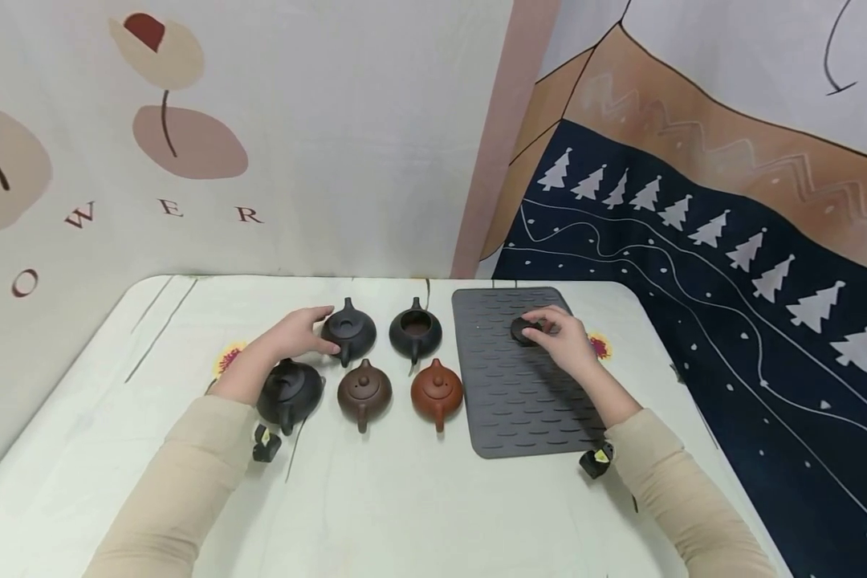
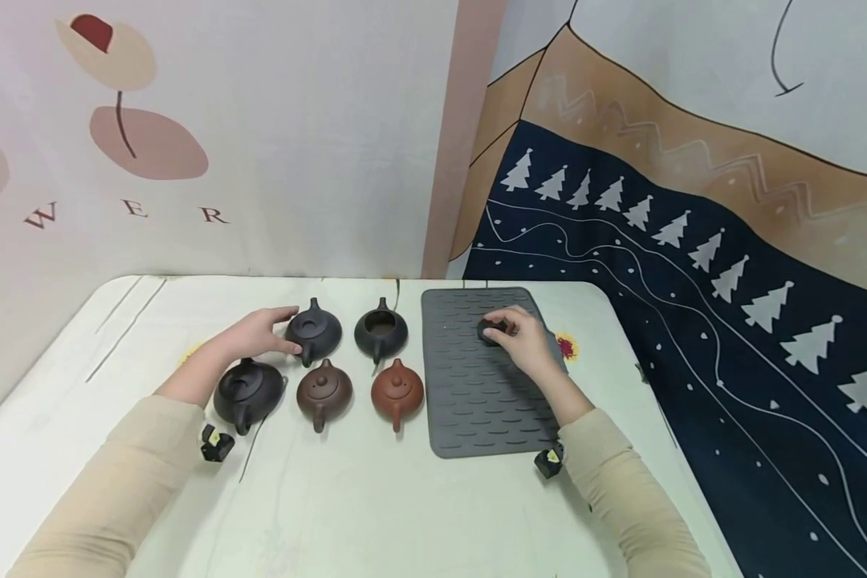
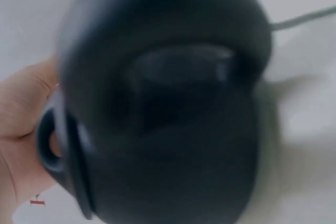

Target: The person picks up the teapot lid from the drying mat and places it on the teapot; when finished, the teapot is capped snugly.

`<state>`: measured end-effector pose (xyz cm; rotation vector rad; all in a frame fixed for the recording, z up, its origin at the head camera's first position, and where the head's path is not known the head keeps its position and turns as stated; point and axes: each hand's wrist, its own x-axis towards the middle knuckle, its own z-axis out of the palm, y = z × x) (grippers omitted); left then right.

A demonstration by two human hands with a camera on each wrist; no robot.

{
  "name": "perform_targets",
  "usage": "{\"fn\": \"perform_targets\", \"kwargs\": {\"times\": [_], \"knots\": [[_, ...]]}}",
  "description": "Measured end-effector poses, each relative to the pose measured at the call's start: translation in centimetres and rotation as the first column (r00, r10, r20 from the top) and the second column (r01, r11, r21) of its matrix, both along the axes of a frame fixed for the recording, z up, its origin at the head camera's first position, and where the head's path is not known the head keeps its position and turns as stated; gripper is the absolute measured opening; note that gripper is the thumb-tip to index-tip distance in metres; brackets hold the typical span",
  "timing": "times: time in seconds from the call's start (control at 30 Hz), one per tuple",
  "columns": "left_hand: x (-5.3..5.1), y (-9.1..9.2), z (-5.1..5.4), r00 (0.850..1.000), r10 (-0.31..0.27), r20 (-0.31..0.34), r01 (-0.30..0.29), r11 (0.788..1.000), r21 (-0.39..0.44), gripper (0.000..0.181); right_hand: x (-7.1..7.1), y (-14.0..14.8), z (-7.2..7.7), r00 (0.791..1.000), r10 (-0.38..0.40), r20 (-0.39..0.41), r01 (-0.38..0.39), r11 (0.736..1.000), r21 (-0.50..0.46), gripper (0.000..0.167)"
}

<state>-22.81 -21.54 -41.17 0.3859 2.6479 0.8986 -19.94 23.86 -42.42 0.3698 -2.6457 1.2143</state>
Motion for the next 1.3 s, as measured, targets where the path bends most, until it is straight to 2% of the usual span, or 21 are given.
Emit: {"fn": "perform_targets", "kwargs": {"times": [0.27,0.47,0.7,0.93,1.1,1.3], "knots": [[0.4,1.0,1.8,0.998,-0.008,-0.067,0.011,0.999,0.045,0.084,-1.5,1.8,-0.9,0.999,-0.011,0.03,0.011,1.0,0.012,0.024],[0.8,2.8,2.1,0.993,-0.038,-0.113,0.05,0.993,0.106,0.087,-2.3,2.4,-1.5,0.997,-0.015,0.082,0.014,1.0,0.01,0.025],[1.6,5.2,1.3,0.988,-0.053,-0.148,0.079,0.981,0.178,0.088,-2.9,2.2,-1.9,0.989,-0.024,0.144,0.022,1.0,0.017,0.027],[2.1,7.1,0.5,0.985,-0.041,-0.17,0.079,0.971,0.224,0.089,-3.3,2.2,-2.5,0.977,-0.047,0.206,0.044,0.999,0.021,0.028],[1.9,7.6,0.0,0.984,-0.045,-0.175,0.085,0.97,0.227,0.09,-3.3,2.2,-2.7,0.98,-0.038,0.193,0.035,0.999,0.022,0.026],[1.3,8.3,-0.6,0.989,-0.047,-0.137,0.078,0.971,0.228,0.091,-3.3,2.2,-2.9,0.986,-0.041,0.159,0.036,0.999,0.036,0.023]]}}
